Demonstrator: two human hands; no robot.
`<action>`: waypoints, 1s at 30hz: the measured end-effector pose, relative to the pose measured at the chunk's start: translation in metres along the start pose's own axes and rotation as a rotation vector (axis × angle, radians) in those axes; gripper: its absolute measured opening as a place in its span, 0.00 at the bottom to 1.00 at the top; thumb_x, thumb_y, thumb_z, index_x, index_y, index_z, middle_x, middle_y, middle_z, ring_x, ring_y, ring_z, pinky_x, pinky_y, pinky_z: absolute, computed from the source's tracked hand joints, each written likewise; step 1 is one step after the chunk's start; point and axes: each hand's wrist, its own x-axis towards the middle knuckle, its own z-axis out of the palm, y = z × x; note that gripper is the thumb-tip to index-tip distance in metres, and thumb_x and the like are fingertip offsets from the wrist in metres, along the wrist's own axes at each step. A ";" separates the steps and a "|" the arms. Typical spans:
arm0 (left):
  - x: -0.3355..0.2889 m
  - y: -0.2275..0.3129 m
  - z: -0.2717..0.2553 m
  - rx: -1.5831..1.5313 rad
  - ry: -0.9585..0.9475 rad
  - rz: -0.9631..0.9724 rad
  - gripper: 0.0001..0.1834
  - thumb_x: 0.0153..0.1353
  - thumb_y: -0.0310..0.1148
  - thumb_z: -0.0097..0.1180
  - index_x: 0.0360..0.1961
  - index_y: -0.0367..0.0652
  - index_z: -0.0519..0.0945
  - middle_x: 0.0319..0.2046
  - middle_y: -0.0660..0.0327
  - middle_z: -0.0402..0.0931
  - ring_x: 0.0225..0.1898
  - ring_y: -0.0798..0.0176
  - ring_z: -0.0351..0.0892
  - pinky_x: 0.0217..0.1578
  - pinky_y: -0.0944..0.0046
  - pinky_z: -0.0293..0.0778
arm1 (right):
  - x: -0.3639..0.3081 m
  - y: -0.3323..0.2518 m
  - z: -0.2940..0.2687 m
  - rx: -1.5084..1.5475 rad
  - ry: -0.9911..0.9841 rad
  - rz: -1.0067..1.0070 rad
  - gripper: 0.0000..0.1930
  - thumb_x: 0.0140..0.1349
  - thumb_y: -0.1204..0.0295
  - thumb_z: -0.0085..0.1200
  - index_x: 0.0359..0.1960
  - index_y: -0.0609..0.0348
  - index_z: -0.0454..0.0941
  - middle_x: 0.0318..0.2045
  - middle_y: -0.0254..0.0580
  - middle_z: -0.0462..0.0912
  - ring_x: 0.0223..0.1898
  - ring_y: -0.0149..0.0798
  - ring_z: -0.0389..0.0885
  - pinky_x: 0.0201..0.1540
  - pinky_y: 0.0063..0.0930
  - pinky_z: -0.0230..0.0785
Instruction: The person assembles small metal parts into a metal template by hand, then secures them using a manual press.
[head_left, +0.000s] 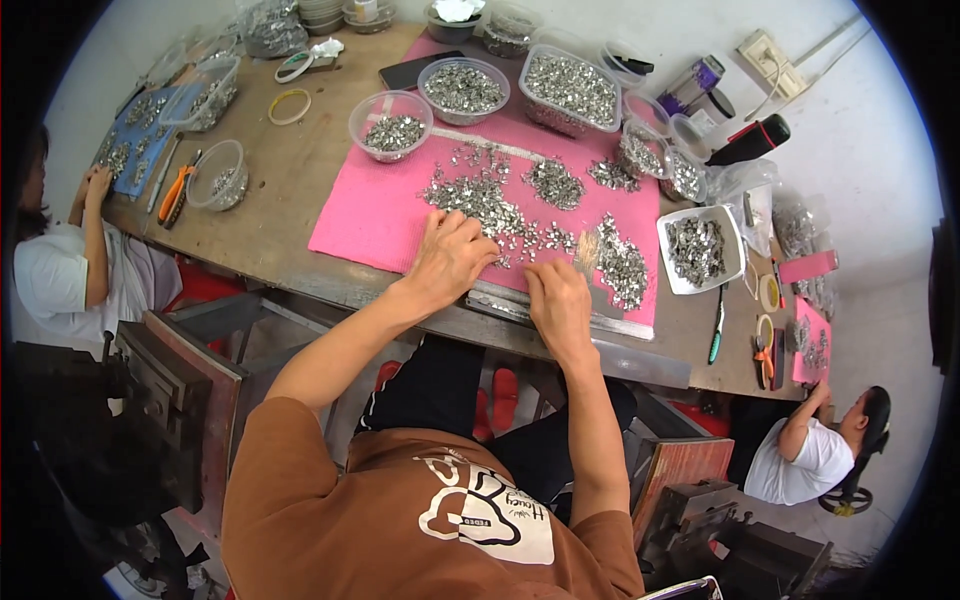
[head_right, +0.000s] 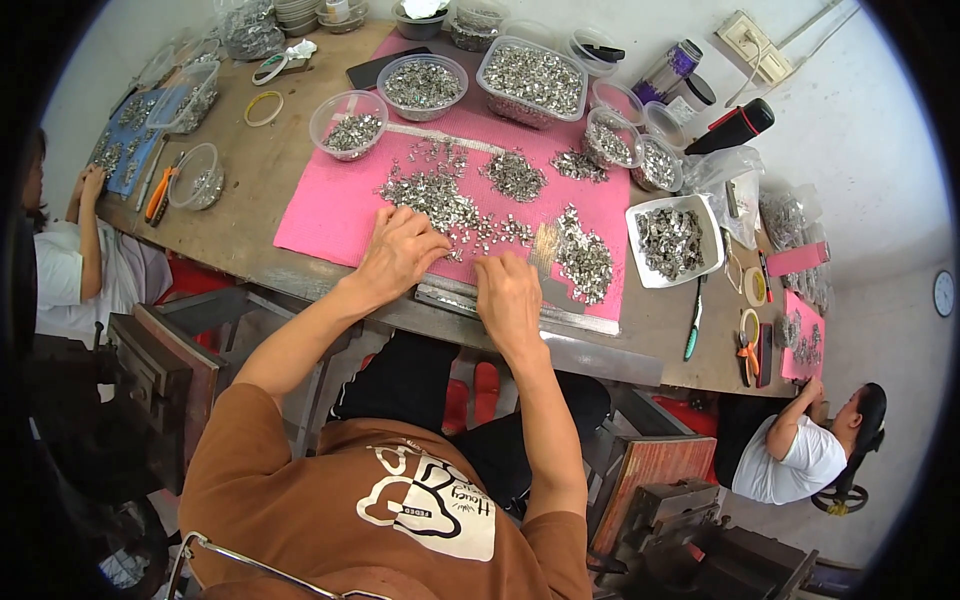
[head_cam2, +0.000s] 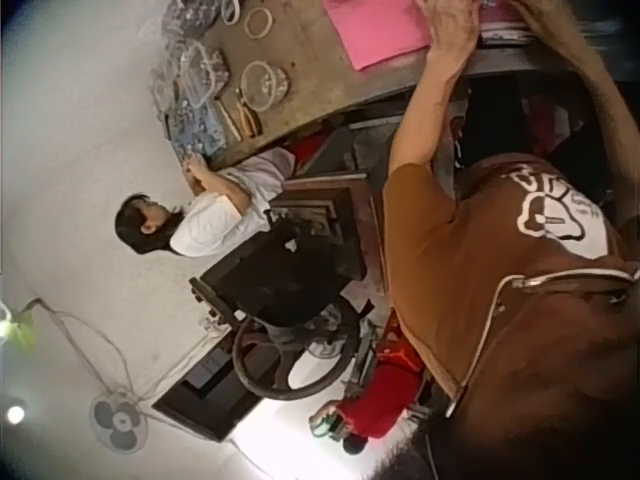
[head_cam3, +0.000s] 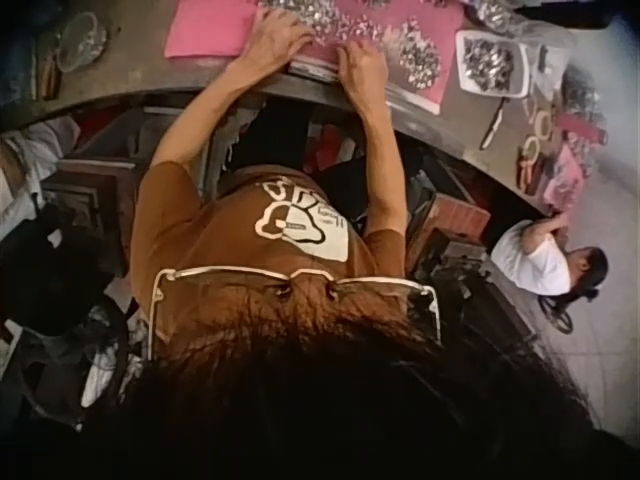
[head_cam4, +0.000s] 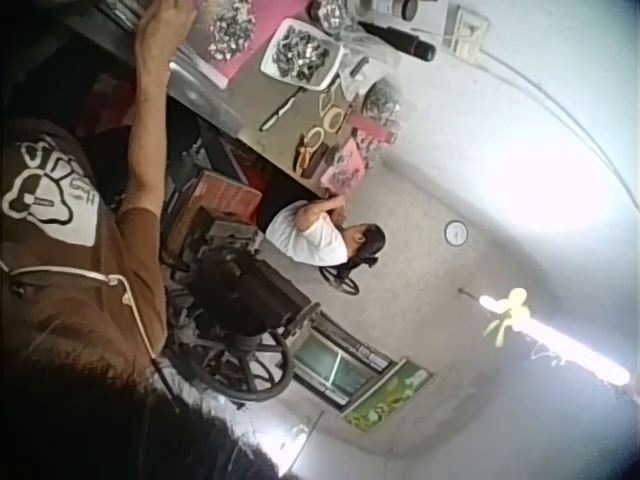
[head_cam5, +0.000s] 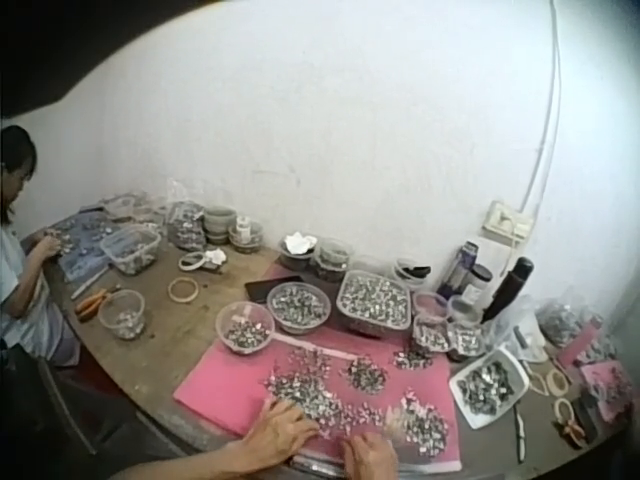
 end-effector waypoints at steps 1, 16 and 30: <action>0.001 0.001 0.000 -0.002 -0.002 0.002 0.03 0.59 0.33 0.66 0.34 0.48 0.87 0.32 0.64 0.74 0.41 0.57 0.72 0.49 0.54 0.62 | 0.005 0.004 0.008 -0.076 0.025 -0.020 0.03 0.61 0.76 0.62 0.35 0.59 0.83 0.32 0.45 0.79 0.38 0.49 0.79 0.42 0.43 0.68; -0.026 0.048 -0.003 -0.489 -0.012 -0.024 0.03 0.63 0.24 0.57 0.37 0.39 0.76 0.35 0.55 0.74 0.38 0.50 0.71 0.44 0.54 0.66 | 0.000 0.003 -0.007 -0.168 -0.075 -0.104 0.04 0.60 0.74 0.62 0.35 0.59 0.80 0.32 0.44 0.78 0.38 0.48 0.78 0.44 0.42 0.66; -0.032 0.059 -0.003 -0.201 0.008 0.118 0.09 0.56 0.21 0.64 0.38 0.35 0.78 0.38 0.53 0.77 0.41 0.50 0.77 0.44 0.54 0.75 | 0.002 0.009 -0.005 0.065 -0.063 -0.069 0.02 0.58 0.76 0.64 0.32 0.59 0.83 0.28 0.43 0.79 0.34 0.50 0.79 0.40 0.43 0.67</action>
